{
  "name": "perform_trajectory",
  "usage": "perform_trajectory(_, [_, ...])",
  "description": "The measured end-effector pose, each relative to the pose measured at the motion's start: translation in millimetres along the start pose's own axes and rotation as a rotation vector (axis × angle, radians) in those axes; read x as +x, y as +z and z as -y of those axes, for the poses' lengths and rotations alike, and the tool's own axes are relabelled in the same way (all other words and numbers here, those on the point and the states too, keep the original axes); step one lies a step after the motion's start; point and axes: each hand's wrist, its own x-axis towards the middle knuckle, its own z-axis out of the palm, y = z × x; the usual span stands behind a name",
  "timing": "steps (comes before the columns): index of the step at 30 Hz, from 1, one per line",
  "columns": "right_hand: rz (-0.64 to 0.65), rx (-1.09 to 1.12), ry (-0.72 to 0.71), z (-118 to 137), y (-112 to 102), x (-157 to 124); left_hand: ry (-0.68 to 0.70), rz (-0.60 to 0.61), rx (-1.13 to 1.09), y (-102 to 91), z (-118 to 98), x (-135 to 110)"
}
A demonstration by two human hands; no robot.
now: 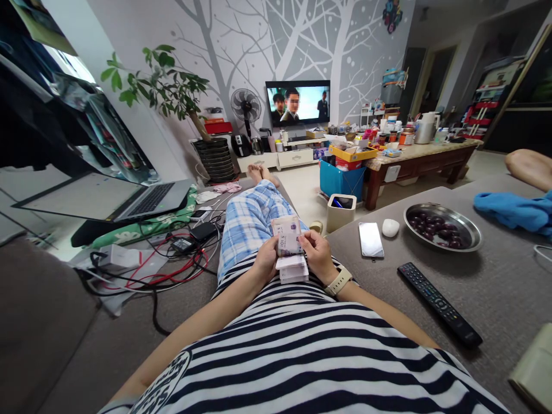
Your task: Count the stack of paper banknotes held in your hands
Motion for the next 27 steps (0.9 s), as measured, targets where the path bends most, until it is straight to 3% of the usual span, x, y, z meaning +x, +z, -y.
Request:
perform_trajectory(10, [-0.018,-0.034,-0.039,-0.4,-2.9,0.6,-0.005,-0.043,0.032,8.1,-8.3,-10.5])
perform_trajectory(27, [0.011,0.022,-0.022,-0.7,-2.5,-0.2,-0.005,-0.046,0.040,2.7,-4.3,-5.0])
